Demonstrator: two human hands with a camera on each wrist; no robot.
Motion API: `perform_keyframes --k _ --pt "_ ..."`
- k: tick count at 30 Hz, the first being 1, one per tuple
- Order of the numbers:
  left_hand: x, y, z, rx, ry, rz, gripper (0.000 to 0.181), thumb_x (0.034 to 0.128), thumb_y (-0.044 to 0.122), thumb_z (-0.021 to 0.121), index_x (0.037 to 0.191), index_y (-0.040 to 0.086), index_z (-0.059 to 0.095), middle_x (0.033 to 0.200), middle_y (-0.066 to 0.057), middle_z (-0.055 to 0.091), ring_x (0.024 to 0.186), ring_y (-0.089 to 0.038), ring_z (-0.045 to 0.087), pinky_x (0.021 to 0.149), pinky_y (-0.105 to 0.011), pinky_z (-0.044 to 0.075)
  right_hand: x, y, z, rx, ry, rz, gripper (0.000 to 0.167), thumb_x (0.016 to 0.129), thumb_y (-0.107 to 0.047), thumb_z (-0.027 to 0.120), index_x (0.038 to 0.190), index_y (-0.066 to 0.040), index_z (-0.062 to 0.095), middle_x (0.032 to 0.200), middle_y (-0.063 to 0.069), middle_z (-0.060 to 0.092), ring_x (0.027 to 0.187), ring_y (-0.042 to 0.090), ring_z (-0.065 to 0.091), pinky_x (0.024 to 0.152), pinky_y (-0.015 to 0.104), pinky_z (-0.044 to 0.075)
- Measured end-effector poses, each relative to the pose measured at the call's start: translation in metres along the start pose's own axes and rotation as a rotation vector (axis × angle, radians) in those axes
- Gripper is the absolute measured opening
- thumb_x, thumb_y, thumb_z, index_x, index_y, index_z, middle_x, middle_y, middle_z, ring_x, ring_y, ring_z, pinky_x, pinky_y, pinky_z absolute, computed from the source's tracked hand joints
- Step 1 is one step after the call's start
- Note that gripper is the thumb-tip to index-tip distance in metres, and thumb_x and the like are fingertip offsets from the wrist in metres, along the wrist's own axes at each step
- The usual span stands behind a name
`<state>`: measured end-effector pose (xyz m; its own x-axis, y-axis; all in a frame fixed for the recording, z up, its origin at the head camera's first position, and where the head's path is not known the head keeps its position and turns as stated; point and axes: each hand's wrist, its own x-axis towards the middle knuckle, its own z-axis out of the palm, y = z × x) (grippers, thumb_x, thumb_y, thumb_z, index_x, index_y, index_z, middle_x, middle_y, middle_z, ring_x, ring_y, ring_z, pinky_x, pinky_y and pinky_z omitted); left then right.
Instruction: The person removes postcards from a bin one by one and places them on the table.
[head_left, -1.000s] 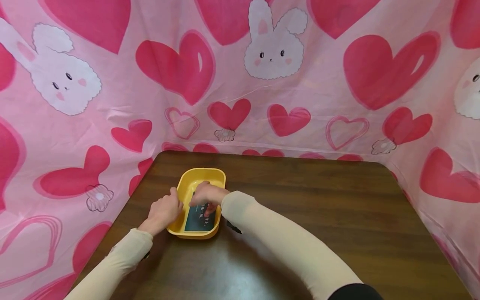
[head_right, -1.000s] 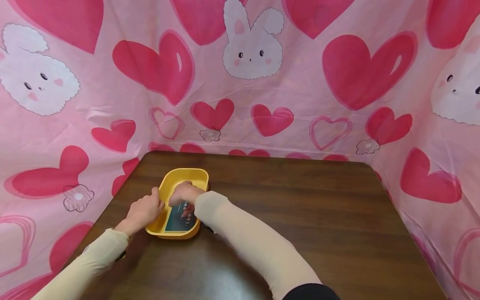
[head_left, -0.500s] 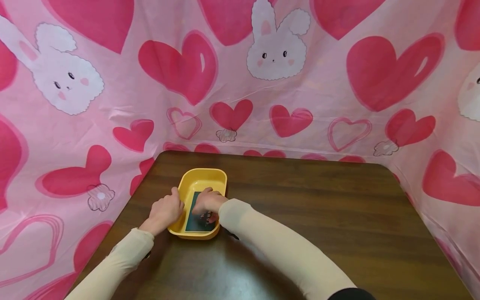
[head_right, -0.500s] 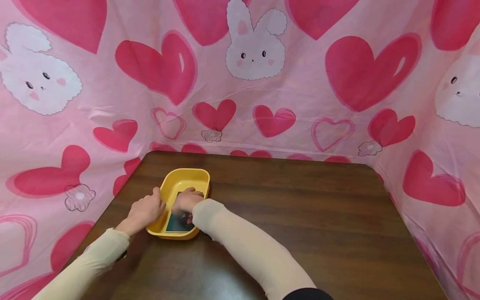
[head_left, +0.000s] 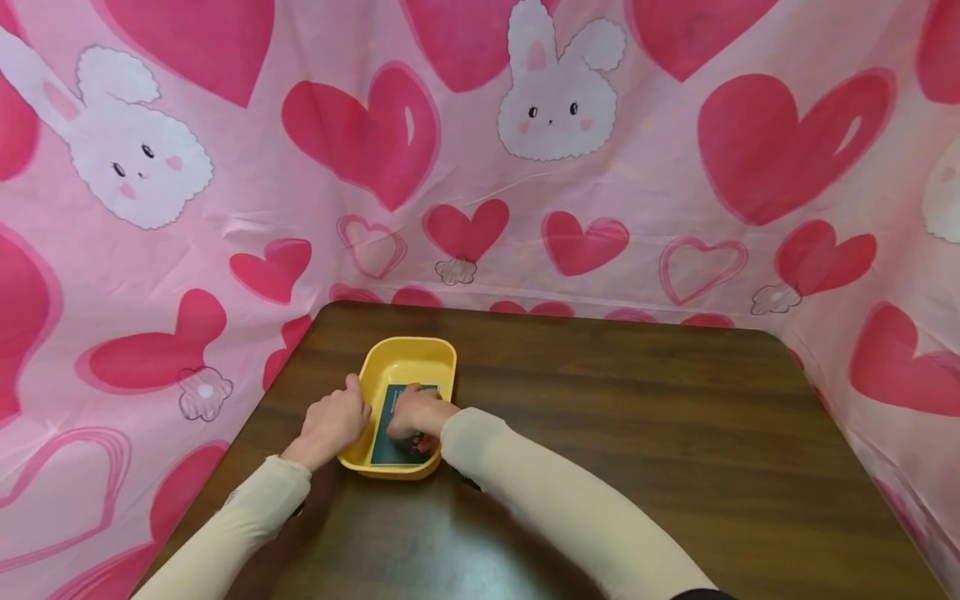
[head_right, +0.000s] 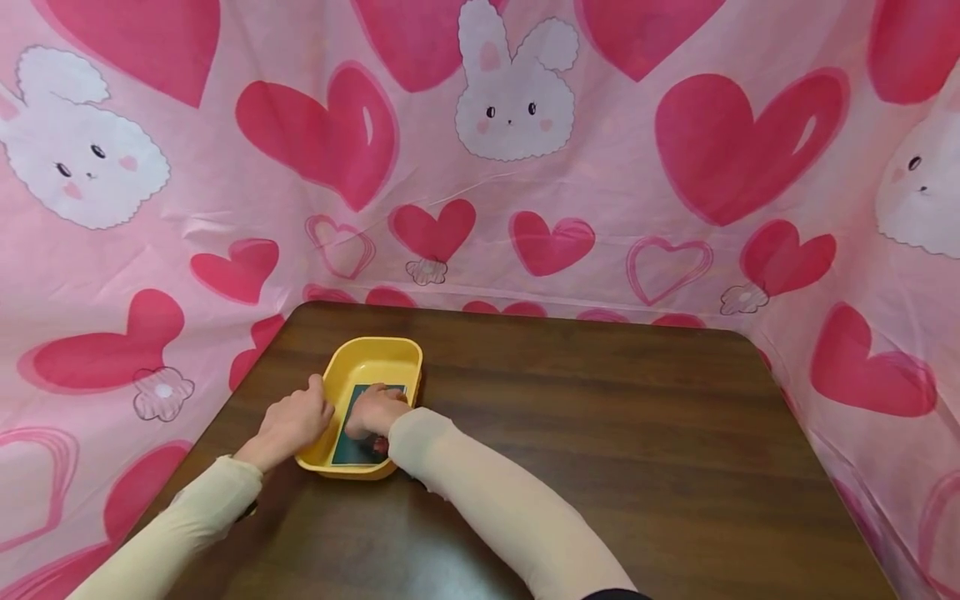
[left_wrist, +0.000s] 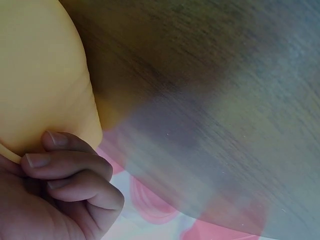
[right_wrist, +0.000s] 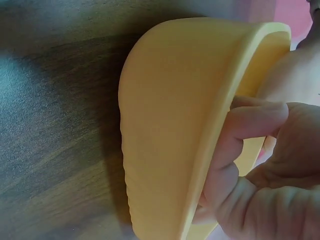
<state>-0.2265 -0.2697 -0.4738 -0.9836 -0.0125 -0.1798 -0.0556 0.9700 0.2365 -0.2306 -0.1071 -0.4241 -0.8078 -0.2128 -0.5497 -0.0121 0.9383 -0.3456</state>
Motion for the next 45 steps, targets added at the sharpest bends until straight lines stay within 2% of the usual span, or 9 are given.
perform_keyframes --k 3,8,10,16,22,26,29,36,45 --pt "0.0 -0.001 0.0 -0.006 -0.007 -0.001 0.044 0.1029 0.021 0.058 0.128 -0.009 0.037 0.072 -0.013 0.055 0.057 -0.028 0.056 0.057 -0.041 0.053 0.005 -0.002 0.005 -0.037 0.032 0.0 0.089 0.101 -0.04 0.067 0.165 -0.004 0.017 0.151 0.027 0.042 0.055 0.015 0.059 0.047 0.025 0.052" --pt "-0.002 0.0 0.001 0.017 0.011 -0.002 0.044 0.1022 0.021 0.059 0.126 -0.009 0.039 0.073 -0.014 0.055 0.058 -0.029 0.057 0.058 -0.044 0.055 0.017 -0.003 0.013 -0.167 0.112 -0.029 0.083 0.099 -0.039 0.067 0.161 0.003 0.03 0.159 0.025 0.038 0.11 0.031 0.06 0.061 0.028 0.057" --pt "-0.002 0.002 0.0 0.025 0.019 -0.009 0.044 0.1018 0.021 0.06 0.126 -0.009 0.039 0.074 -0.015 0.056 0.059 -0.03 0.057 0.06 -0.047 0.056 0.018 -0.002 0.014 -0.215 0.149 -0.035 0.082 0.097 -0.038 0.07 0.158 0.004 0.036 0.158 0.024 0.038 0.12 0.034 0.055 0.066 0.029 0.058" --pt "0.001 0.007 -0.003 0.018 0.005 -0.037 0.044 0.1015 0.021 0.059 0.126 -0.01 0.039 0.078 -0.017 0.058 0.062 -0.031 0.059 0.065 -0.05 0.057 0.02 -0.001 0.016 -0.28 0.202 -0.035 0.09 0.092 -0.04 0.077 0.157 0.007 0.035 0.153 0.025 0.042 0.115 0.031 0.058 0.075 0.032 0.059" --pt "0.003 0.006 -0.003 0.011 0.004 -0.033 0.045 0.1018 0.022 0.058 0.128 -0.009 0.037 0.078 -0.017 0.058 0.062 -0.031 0.059 0.066 -0.051 0.057 0.034 -0.002 0.02 -0.226 0.173 -0.005 0.095 0.093 -0.04 0.077 0.157 0.011 0.03 0.152 0.029 0.041 0.087 0.028 0.063 0.047 0.03 0.053" --pt "0.003 0.006 -0.002 0.007 0.02 -0.027 0.042 0.1011 0.021 0.057 0.125 -0.009 0.039 0.08 -0.018 0.059 0.063 -0.033 0.06 0.065 -0.052 0.057 0.036 -0.002 0.021 -0.221 0.171 0.008 0.095 0.093 -0.041 0.076 0.158 0.011 0.028 0.151 0.029 0.044 0.071 0.024 0.06 0.043 0.029 0.05" --pt "0.002 0.006 -0.003 0.006 0.024 -0.034 0.041 0.1009 0.021 0.057 0.124 -0.009 0.04 0.081 -0.019 0.059 0.064 -0.033 0.06 0.065 -0.052 0.056 0.033 -0.002 0.02 -0.247 0.167 -0.01 0.092 0.094 -0.041 0.075 0.157 0.012 0.032 0.152 0.029 0.043 0.077 0.024 0.063 0.047 0.029 0.053" --pt "0.006 0.008 -0.011 -0.019 -0.033 -0.053 0.046 0.1008 0.022 0.059 0.129 -0.009 0.039 0.082 -0.018 0.058 0.065 -0.032 0.06 0.066 -0.048 0.057 0.025 0.0 0.013 -0.222 0.179 -0.004 0.098 0.092 -0.038 0.079 0.159 0.009 0.026 0.147 0.025 0.05 0.106 0.026 0.064 0.08 0.034 0.06" --pt "0.007 0.005 -0.016 -0.035 -0.085 -0.06 0.048 0.1004 0.022 0.062 0.129 -0.01 0.04 0.085 -0.018 0.058 0.069 -0.032 0.06 0.069 -0.049 0.058 0.028 -0.001 0.017 -0.252 0.184 -0.04 0.09 0.092 -0.036 0.077 0.157 0.01 0.034 0.152 0.026 0.048 0.117 0.028 0.064 0.085 0.034 0.059"
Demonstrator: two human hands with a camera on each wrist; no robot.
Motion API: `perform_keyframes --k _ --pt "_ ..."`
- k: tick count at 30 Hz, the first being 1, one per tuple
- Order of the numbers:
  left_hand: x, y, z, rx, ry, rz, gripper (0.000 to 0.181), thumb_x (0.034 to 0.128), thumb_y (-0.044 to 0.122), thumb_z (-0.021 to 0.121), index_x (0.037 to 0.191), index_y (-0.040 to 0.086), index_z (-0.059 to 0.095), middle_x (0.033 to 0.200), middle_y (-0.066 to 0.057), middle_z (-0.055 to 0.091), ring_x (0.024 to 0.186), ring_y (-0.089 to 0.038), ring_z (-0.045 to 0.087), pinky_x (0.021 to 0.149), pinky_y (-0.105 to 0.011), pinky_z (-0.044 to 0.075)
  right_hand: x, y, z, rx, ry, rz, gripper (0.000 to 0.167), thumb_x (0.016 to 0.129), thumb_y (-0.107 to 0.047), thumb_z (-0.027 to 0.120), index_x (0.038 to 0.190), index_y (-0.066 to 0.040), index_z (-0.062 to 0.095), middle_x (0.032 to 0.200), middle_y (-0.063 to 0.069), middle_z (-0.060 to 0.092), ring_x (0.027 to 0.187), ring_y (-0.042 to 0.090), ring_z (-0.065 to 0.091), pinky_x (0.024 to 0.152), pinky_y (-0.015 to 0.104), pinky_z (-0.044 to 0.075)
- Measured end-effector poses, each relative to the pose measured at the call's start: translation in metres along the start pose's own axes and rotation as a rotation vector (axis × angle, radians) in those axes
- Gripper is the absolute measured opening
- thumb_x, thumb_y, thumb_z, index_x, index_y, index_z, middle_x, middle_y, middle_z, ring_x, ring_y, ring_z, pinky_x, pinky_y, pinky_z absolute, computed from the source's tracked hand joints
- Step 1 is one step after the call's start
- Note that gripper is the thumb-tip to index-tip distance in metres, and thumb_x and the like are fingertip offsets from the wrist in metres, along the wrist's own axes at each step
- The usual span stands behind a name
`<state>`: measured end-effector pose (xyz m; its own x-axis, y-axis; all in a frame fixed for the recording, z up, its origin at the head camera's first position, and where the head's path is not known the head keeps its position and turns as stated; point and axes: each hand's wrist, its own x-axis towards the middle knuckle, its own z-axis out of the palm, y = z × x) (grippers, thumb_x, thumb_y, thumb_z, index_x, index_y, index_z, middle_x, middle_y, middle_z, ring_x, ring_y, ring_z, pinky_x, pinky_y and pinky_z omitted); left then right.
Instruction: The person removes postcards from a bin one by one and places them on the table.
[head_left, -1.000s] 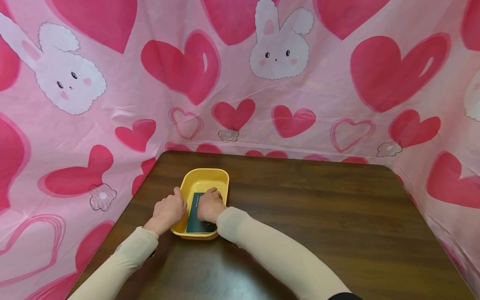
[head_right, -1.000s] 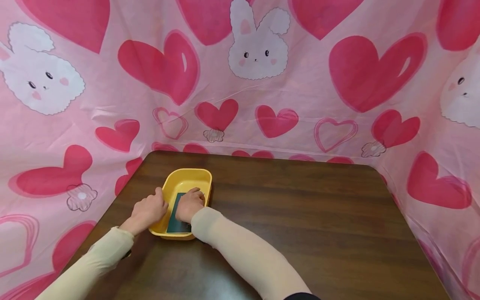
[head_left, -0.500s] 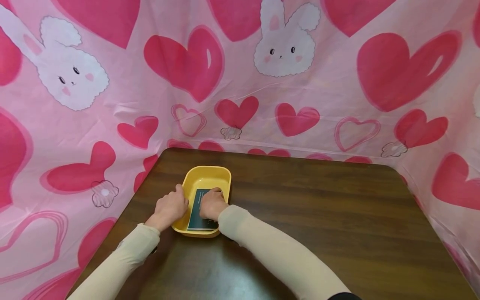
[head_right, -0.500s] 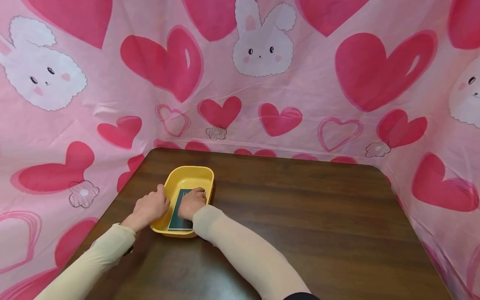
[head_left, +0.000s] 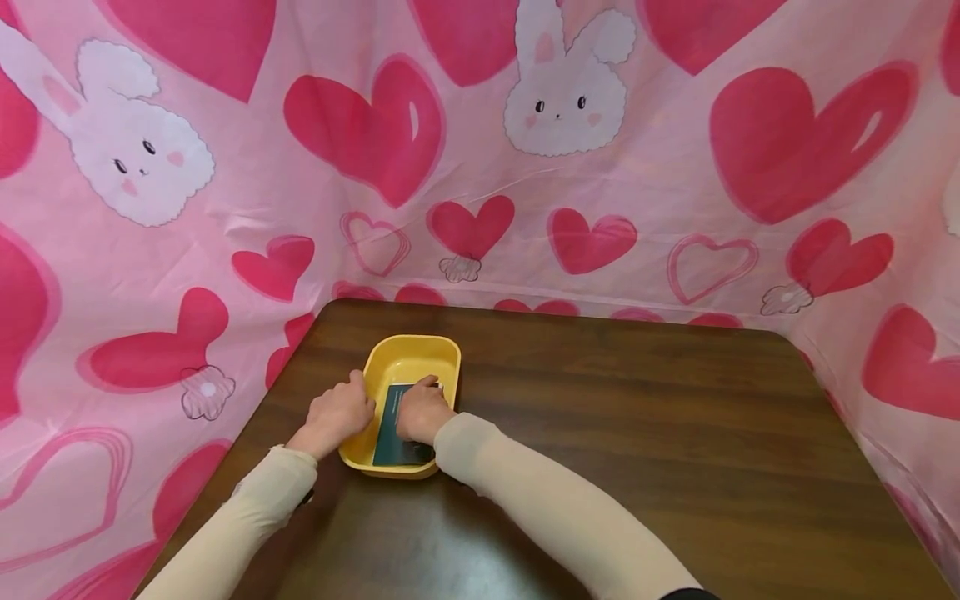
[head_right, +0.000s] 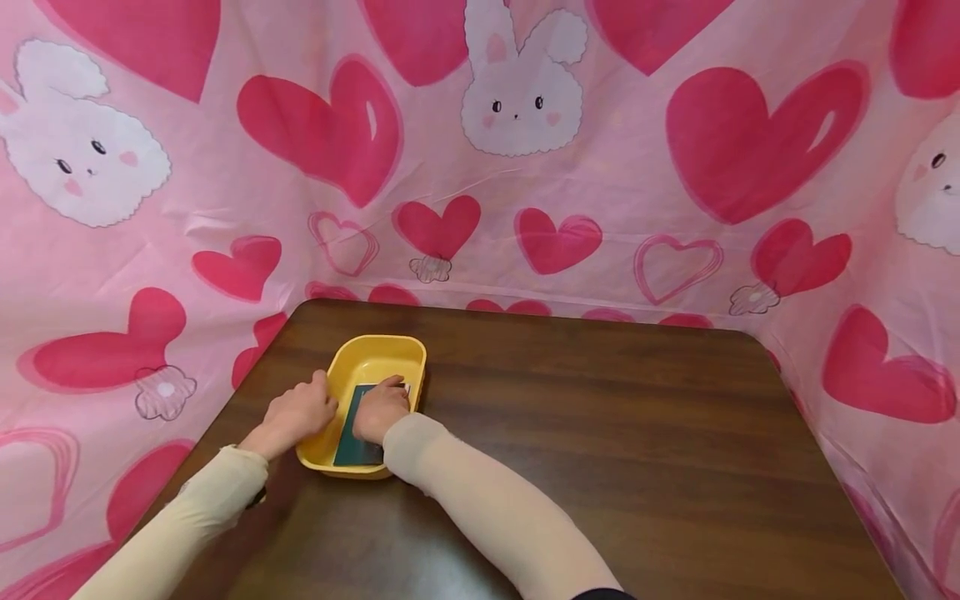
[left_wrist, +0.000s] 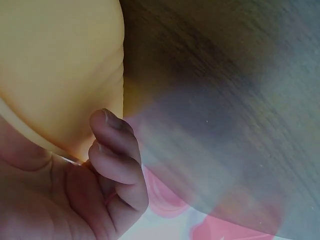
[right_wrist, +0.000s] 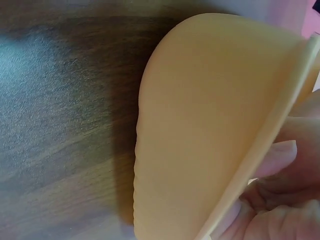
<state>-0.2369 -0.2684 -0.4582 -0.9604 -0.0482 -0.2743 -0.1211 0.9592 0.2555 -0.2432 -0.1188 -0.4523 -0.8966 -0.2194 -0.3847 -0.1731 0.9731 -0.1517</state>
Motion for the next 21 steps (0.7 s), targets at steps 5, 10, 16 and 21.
perform_keyframes --k 5,10,16,21 --pt "-0.002 -0.001 0.001 -0.005 0.008 -0.003 0.046 0.1008 0.022 0.06 0.128 -0.01 0.041 0.085 -0.018 0.057 0.069 -0.032 0.06 0.07 -0.05 0.058 -0.009 0.0 -0.008 0.055 0.008 -0.008 0.097 0.092 -0.03 0.079 0.159 0.011 0.023 0.134 0.023 0.061 0.106 0.024 0.067 0.081 0.032 0.059" --pt "-0.003 -0.002 0.0 -0.018 -0.006 -0.001 0.044 0.1006 0.021 0.059 0.127 -0.009 0.041 0.082 -0.017 0.056 0.068 -0.031 0.06 0.069 -0.047 0.059 -0.017 0.003 -0.019 0.198 0.017 -0.049 0.099 0.088 -0.019 0.082 0.16 0.009 0.019 0.096 0.015 0.065 0.078 0.021 0.064 0.075 0.03 0.057" --pt "-0.001 -0.003 0.0 -0.03 -0.01 0.011 0.046 0.1016 0.023 0.06 0.128 -0.008 0.041 0.083 -0.017 0.056 0.069 -0.03 0.06 0.068 -0.046 0.059 -0.021 0.007 -0.026 0.312 -0.004 -0.051 0.088 0.09 -0.018 0.081 0.156 0.006 0.028 0.093 0.012 0.061 0.079 0.021 0.061 0.08 0.032 0.057" --pt "0.001 -0.004 0.001 -0.05 -0.015 0.02 0.048 0.1037 0.025 0.06 0.131 -0.009 0.041 0.085 -0.016 0.056 0.07 -0.03 0.061 0.067 -0.044 0.058 -0.019 0.011 -0.027 0.361 0.011 -0.063 0.068 0.092 -0.018 0.079 0.144 0.001 0.04 0.098 0.009 0.057 0.083 0.021 0.06 0.08 0.032 0.057"
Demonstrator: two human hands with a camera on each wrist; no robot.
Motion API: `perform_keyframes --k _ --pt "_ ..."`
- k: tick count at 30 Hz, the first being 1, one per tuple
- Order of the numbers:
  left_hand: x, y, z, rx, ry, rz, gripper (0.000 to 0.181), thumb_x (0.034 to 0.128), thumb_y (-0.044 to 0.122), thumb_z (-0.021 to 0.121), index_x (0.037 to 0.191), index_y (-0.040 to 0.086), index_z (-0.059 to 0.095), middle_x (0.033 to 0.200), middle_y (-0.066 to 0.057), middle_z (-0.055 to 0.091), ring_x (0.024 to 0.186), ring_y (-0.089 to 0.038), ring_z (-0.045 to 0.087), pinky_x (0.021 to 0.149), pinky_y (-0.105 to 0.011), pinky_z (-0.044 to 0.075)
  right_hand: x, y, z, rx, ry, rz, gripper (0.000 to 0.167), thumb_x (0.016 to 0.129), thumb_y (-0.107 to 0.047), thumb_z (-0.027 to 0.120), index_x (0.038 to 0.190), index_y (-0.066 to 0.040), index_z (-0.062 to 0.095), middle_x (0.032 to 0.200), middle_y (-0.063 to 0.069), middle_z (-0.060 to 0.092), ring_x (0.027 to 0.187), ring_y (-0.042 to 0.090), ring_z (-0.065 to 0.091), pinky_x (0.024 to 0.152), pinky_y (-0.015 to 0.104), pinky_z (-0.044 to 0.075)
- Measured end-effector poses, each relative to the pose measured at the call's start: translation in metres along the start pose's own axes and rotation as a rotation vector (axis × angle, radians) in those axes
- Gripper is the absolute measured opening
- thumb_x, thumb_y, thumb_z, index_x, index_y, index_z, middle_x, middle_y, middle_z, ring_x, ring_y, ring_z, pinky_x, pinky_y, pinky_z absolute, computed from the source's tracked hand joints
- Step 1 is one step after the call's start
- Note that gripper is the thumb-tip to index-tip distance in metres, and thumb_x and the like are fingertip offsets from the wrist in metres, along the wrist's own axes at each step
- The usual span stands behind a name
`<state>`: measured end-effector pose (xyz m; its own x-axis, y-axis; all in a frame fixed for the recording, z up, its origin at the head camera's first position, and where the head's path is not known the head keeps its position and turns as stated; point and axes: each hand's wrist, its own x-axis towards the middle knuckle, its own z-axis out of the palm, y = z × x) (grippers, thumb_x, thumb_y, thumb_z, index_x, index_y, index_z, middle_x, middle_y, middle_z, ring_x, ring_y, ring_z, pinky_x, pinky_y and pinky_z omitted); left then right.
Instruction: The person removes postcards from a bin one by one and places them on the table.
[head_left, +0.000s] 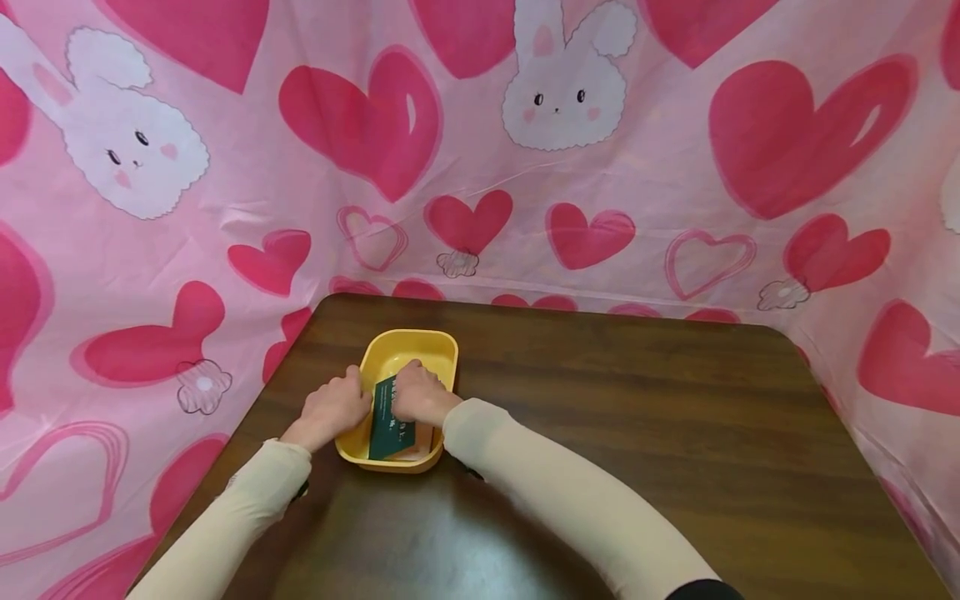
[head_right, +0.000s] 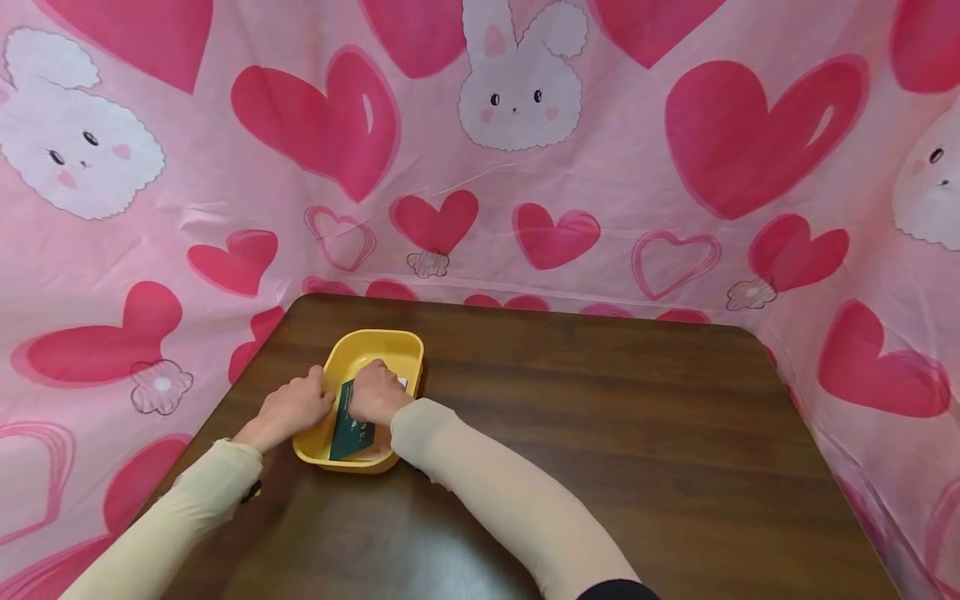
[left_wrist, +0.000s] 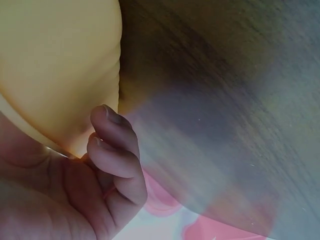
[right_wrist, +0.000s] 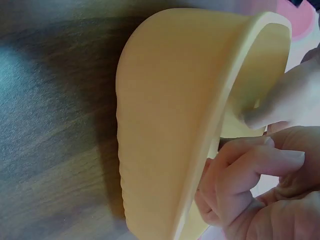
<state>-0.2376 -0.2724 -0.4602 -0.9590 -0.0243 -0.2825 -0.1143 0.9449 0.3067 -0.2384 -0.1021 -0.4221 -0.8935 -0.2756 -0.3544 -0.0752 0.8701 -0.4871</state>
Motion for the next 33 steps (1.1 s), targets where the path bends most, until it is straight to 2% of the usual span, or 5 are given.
perform_keyframes --k 7,14,18,25,33 --pt "0.0 -0.001 -0.002 -0.05 0.009 0.005 0.044 0.1057 0.027 0.057 0.129 -0.008 0.043 0.088 -0.016 0.057 0.072 -0.029 0.062 0.069 -0.043 0.06 0.002 0.002 -0.003 0.069 0.005 -0.01 0.062 0.093 -0.02 0.079 0.138 -0.001 0.041 0.095 0.009 0.059 0.079 0.021 0.062 0.071 0.031 0.057" --pt "0.003 -0.002 -0.001 -0.11 0.022 0.004 0.042 0.1076 0.03 0.05 0.129 -0.006 0.043 0.093 -0.017 0.058 0.076 -0.029 0.064 0.073 -0.044 0.061 0.002 0.005 -0.005 0.105 0.001 -0.016 0.068 0.091 -0.023 0.08 0.141 -0.002 0.039 0.097 0.009 0.06 0.084 0.022 0.062 0.079 0.034 0.057" --pt "0.006 -0.002 0.003 -0.104 0.047 0.015 0.043 0.1076 0.029 0.048 0.127 -0.009 0.046 0.092 -0.018 0.058 0.076 -0.03 0.063 0.071 -0.044 0.059 0.002 0.007 -0.006 0.117 -0.007 -0.005 0.071 0.091 -0.024 0.081 0.143 -0.002 0.038 0.099 0.009 0.061 0.085 0.022 0.062 0.08 0.035 0.057" --pt "0.009 -0.004 0.008 -0.095 0.074 0.013 0.04 0.1078 0.028 0.046 0.122 -0.009 0.048 0.085 -0.016 0.057 0.07 -0.028 0.062 0.064 -0.04 0.056 0.003 0.008 -0.004 0.082 -0.013 -0.043 0.061 0.094 -0.026 0.079 0.138 -0.002 0.044 0.101 0.008 0.061 0.084 0.02 0.062 0.08 0.033 0.056" --pt "0.009 -0.006 0.013 -0.142 0.077 0.002 0.037 0.1084 0.026 0.046 0.123 -0.007 0.047 0.085 -0.016 0.057 0.069 -0.026 0.062 0.063 -0.038 0.058 0.003 0.011 -0.007 0.121 0.008 -0.064 0.069 0.093 -0.02 0.079 0.147 -0.001 0.041 0.104 0.009 0.061 0.084 0.02 0.063 0.079 0.032 0.058"
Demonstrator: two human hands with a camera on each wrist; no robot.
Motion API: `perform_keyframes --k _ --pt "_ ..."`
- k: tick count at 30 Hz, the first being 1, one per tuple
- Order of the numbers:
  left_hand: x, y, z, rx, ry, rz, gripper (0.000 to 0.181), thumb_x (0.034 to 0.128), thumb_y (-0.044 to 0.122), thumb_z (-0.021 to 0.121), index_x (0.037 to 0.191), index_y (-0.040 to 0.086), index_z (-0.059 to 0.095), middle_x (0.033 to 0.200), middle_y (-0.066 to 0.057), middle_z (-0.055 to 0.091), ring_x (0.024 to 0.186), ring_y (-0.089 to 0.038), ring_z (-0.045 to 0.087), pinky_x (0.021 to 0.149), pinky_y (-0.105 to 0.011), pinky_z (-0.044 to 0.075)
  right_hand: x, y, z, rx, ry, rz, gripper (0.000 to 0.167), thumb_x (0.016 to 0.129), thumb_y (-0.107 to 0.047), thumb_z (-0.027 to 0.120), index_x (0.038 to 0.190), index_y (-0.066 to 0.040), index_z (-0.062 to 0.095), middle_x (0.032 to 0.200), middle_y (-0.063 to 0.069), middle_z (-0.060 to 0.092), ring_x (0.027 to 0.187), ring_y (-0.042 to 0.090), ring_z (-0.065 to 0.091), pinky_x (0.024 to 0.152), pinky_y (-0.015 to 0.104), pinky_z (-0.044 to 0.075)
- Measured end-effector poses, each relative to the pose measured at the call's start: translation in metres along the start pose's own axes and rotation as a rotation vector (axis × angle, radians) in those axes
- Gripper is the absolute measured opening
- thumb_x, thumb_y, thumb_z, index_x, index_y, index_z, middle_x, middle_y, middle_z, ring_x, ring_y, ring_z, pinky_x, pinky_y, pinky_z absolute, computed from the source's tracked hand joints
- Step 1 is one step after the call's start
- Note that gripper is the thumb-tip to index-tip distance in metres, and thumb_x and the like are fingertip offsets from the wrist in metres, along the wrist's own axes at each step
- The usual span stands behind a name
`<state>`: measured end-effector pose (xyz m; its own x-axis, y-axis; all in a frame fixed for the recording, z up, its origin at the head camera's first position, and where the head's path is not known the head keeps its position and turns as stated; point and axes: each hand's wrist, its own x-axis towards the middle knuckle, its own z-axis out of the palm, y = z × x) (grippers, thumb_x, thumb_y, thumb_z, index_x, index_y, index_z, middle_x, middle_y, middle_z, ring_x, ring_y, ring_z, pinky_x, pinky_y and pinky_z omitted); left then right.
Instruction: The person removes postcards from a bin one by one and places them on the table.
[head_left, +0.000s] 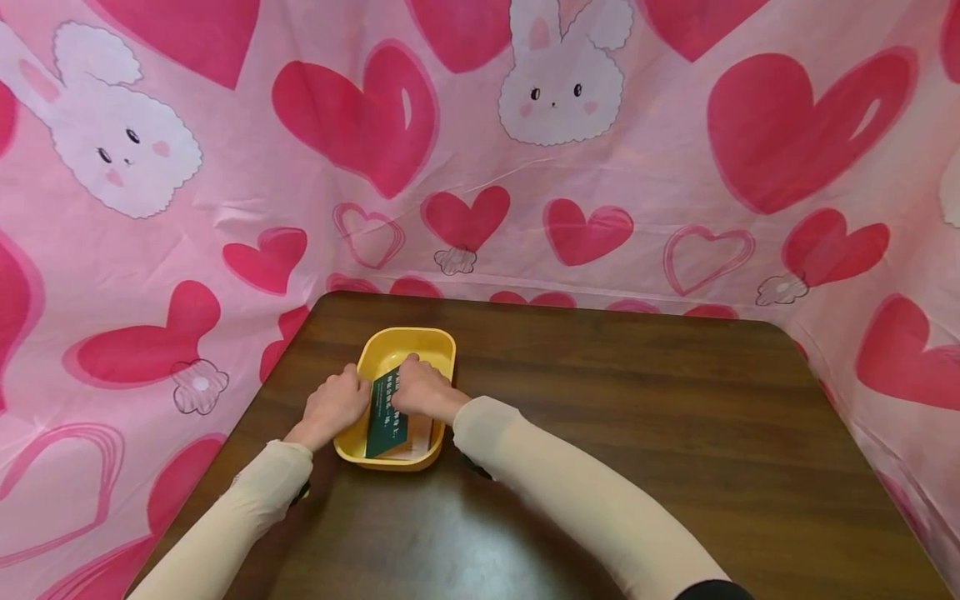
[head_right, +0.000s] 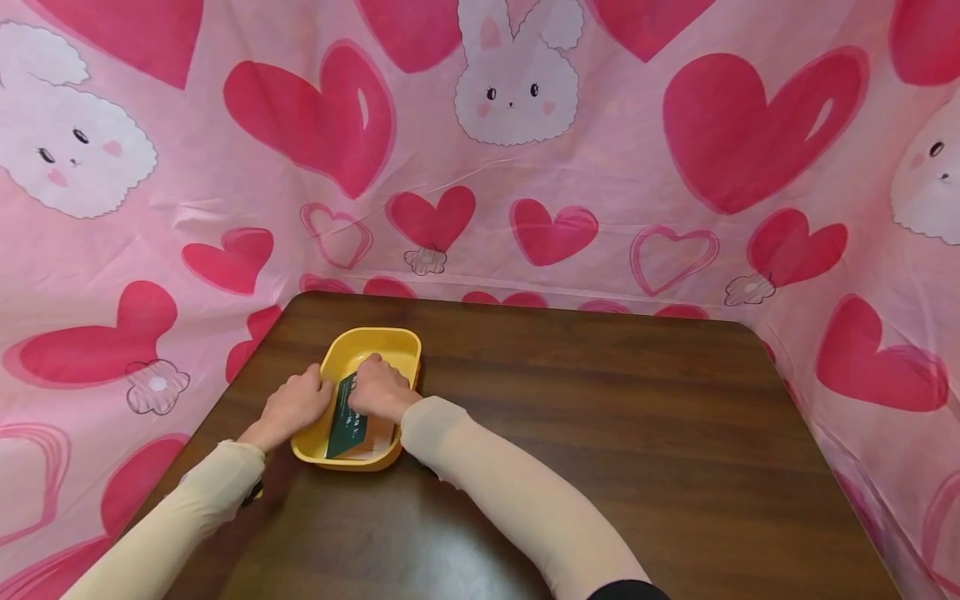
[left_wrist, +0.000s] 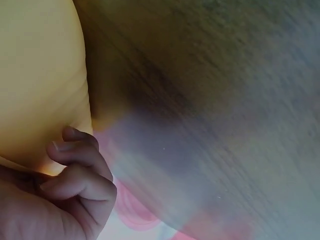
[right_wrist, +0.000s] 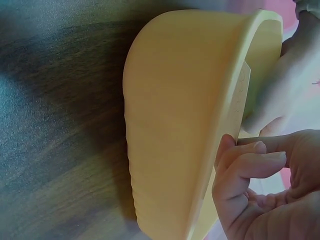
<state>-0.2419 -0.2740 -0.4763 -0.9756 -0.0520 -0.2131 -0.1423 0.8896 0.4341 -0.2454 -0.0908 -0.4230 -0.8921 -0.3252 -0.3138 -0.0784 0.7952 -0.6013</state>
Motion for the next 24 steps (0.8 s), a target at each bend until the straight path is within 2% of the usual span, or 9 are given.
perform_keyframes --k 8,11,14,16,18,21,24 --pt "-0.001 0.0 0.003 -0.038 0.018 -0.004 0.036 0.1077 0.024 0.046 0.125 -0.007 0.045 0.085 -0.016 0.056 0.07 -0.027 0.062 0.065 -0.038 0.059 0.001 0.006 -0.003 0.067 -0.015 -0.009 0.057 0.095 -0.015 0.077 0.14 0.002 0.046 0.1 0.01 0.062 0.079 0.019 0.065 0.069 0.03 0.058" --pt "-0.001 0.001 0.003 -0.037 0.021 -0.004 0.036 0.1074 0.022 0.046 0.127 -0.008 0.044 0.085 -0.015 0.056 0.069 -0.026 0.063 0.065 -0.038 0.06 0.016 0.014 0.004 0.091 -0.034 -0.004 0.053 0.094 -0.015 0.076 0.137 0.0 0.048 0.098 0.011 0.063 0.073 0.022 0.066 0.06 0.032 0.057" --pt "-0.002 0.001 0.004 -0.037 0.02 -0.014 0.037 0.1073 0.021 0.047 0.13 -0.008 0.043 0.085 -0.015 0.056 0.068 -0.025 0.063 0.066 -0.038 0.061 0.04 0.024 0.018 0.081 -0.041 0.002 0.046 0.093 -0.014 0.076 0.131 -0.002 0.053 0.095 0.011 0.064 0.068 0.024 0.067 0.052 0.034 0.055" --pt "-0.002 0.001 0.004 -0.04 0.017 -0.017 0.038 0.1073 0.021 0.048 0.131 -0.009 0.042 0.086 -0.015 0.056 0.069 -0.025 0.063 0.067 -0.039 0.062 0.047 0.027 0.021 0.083 -0.054 0.0 0.038 0.093 -0.014 0.076 0.125 -0.003 0.058 0.091 0.011 0.066 0.064 0.025 0.067 0.05 0.034 0.053" --pt "-0.002 0.001 0.004 -0.034 0.021 -0.015 0.038 0.107 0.02 0.048 0.131 -0.009 0.043 0.085 -0.015 0.056 0.069 -0.025 0.063 0.066 -0.039 0.061 0.046 0.028 0.02 0.081 -0.053 -0.009 0.033 0.093 -0.013 0.076 0.12 -0.002 0.061 0.088 0.011 0.067 0.062 0.024 0.066 0.048 0.034 0.052" --pt "-0.001 0.001 0.004 -0.028 0.027 -0.004 0.038 0.1065 0.02 0.048 0.13 -0.01 0.043 0.085 -0.016 0.056 0.068 -0.025 0.063 0.064 -0.038 0.06 0.027 0.022 0.006 0.126 -0.058 -0.017 0.029 0.094 -0.013 0.077 0.116 -0.001 0.063 0.085 0.011 0.067 0.064 0.026 0.069 0.049 0.033 0.052" --pt "0.0 0.001 0.005 -0.025 0.035 -0.004 0.037 0.1066 0.02 0.047 0.129 -0.009 0.043 0.085 -0.016 0.057 0.068 -0.026 0.063 0.063 -0.037 0.059 0.015 0.019 -0.001 0.147 -0.031 -0.032 0.025 0.094 -0.012 0.077 0.111 -0.001 0.063 0.081 0.01 0.066 0.068 0.029 0.072 0.047 0.03 0.049"
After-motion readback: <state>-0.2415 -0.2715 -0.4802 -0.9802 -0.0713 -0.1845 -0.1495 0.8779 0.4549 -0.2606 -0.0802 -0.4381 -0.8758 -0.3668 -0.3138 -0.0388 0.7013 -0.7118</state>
